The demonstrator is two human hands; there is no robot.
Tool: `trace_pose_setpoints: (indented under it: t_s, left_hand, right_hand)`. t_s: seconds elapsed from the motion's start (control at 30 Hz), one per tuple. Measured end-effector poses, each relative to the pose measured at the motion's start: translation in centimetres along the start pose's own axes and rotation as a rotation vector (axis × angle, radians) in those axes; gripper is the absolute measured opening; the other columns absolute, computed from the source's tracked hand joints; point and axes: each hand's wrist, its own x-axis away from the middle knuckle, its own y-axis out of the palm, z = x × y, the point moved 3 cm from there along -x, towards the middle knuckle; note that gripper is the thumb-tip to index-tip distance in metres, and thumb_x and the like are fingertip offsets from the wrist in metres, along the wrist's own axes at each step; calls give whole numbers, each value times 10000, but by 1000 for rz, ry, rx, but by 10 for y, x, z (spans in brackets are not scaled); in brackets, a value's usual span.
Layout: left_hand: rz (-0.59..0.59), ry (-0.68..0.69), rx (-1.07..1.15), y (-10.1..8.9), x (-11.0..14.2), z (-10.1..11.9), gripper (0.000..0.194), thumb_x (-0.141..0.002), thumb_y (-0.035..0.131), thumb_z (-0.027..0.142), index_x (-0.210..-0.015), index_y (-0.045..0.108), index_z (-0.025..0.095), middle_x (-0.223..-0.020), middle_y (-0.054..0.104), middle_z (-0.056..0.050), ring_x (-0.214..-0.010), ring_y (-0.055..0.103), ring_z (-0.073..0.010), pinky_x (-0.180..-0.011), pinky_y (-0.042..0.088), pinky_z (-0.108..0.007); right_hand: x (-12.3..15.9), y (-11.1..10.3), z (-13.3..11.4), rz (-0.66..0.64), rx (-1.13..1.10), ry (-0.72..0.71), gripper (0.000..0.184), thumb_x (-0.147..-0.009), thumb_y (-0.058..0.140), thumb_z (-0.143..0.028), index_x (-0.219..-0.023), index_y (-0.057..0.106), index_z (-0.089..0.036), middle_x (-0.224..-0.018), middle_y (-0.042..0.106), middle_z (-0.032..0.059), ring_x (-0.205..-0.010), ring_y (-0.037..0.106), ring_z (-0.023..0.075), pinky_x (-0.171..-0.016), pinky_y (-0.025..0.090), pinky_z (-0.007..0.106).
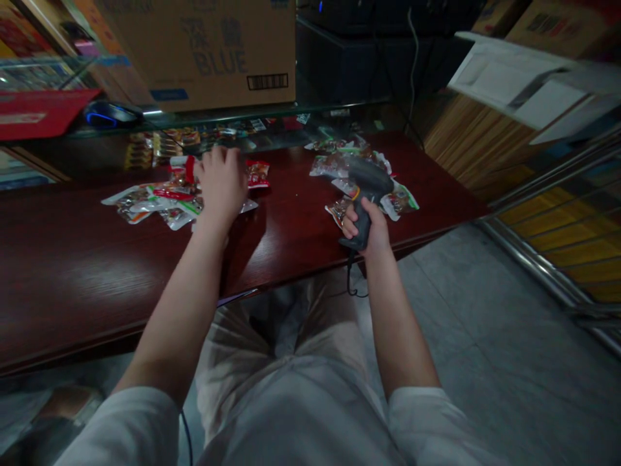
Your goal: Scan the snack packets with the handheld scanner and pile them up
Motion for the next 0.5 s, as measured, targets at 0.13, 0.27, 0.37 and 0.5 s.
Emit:
trace_pose_setpoints:
  t_s: [0.13, 0.27, 0.37, 0.5]
  left_hand:
    - [-244, 252, 164, 26, 16, 59, 360, -948, 427, 358, -1173, 631, 164, -1266, 614, -137, -1194, 536, -310, -1019, 382, -467]
    - [-422, 295, 254, 53, 25, 111, 473, -919, 482, 502, -1170, 625, 127, -1164, 671, -158, -1103, 605, -315, -959, 433, -459]
    - [-548, 288, 278, 70, 24, 135, 478, -847, 575, 531, -1089, 647, 125, -1075, 702, -154, -1026, 650, -311, -897, 473, -423]
    - [-634, 291, 311, 83, 17, 140, 326, -759, 677, 385, -974, 674, 140, -963, 721, -120, -959, 674, -312, -843, 499, -405]
  right_hand:
    - [2, -1, -5, 21, 10, -2, 359, -793, 597, -538, -968, 496, -242, -579, 343, -99, -367, 256, 50, -349, 233, 219]
    - [4, -1, -8, 17, 9, -21, 361, -815, 555, -563, -971, 495, -243, -578, 314, -99, -371, 225, 51, -354, 218, 217]
    - [5, -2, -9, 13, -17, -30, 353, -824, 540, -555, -981, 492, -243, -578, 314, -98, -370, 217, 54, -356, 208, 219]
    - [6, -4, -10, 38, -42, -22, 322, -843, 508, -533, -989, 484, -247, -582, 316, -95, -370, 209, 58, -360, 198, 221]
